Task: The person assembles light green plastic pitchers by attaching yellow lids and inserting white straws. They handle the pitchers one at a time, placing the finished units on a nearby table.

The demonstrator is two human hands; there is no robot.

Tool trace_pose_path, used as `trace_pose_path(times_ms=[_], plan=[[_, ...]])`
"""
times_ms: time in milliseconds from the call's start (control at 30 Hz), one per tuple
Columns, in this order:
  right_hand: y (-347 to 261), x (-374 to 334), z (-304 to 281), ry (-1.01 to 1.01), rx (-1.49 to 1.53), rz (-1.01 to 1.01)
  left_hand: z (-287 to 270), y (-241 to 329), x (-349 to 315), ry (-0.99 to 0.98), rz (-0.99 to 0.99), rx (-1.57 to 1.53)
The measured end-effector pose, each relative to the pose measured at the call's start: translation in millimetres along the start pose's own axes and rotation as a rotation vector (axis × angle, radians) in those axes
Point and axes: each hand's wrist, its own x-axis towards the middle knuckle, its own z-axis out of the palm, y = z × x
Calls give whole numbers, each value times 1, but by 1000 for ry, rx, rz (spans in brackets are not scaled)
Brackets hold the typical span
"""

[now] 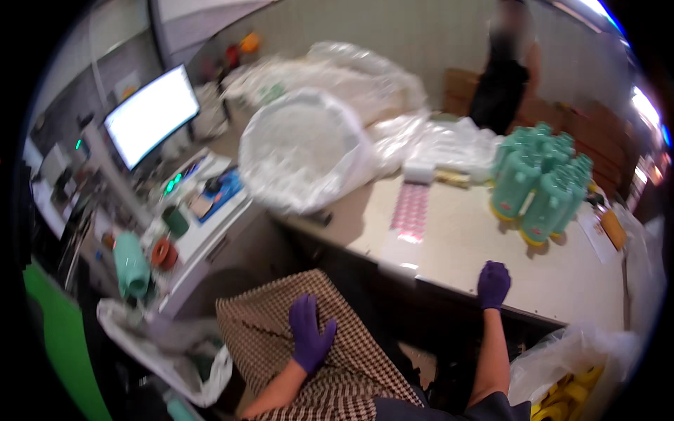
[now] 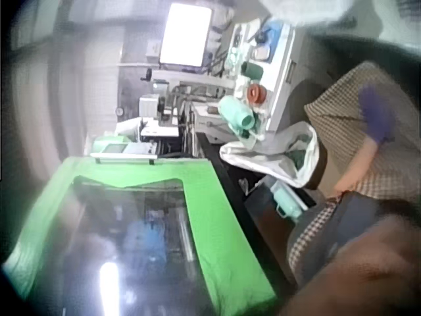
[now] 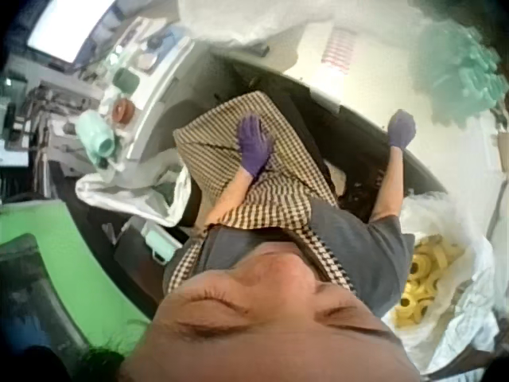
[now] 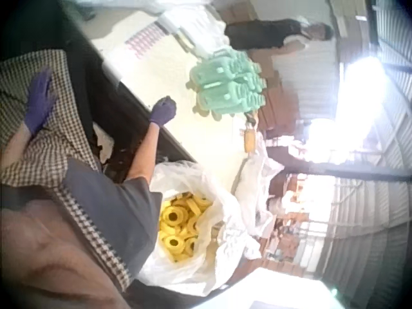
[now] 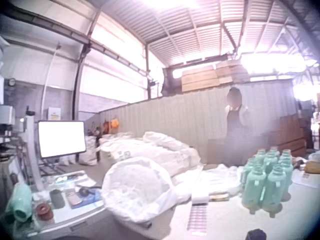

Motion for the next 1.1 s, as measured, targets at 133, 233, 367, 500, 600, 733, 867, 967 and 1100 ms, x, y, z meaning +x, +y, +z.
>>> trace_pose_path(times_ms=[133, 233, 367, 500, 600, 733, 867, 967, 1100], plan=[[7, -3, -5, -90, 56, -10, 24, -63, -62, -1198, -437, -155], [5, -1, -3, -100, 51, -31, 25, -57, -85, -1540, -280, -62], [5, 2, 1, -90, 60, -17, 39, -77, -95, -1528, -234, -178], [3, 3, 3, -93, 67, -33, 42, -98, -104, -1477, -383, -236], [16, 1, 3, -88, 19, -89, 35, -91, -107, -1423, -359, -209], [10, 5, 5, -141, 70, -74, 42, -96, -118, -1423, -412, -217], [9, 3, 1, -160, 48, -46, 33, -82, -97, -1490, -396, -192], [4, 3, -7, -165, 47, -19, 47, -84, -113, -1465, -331, -169], [5, 1, 0, -118, 125, -2, 52, -78, -111, -1464, -273, -150]])
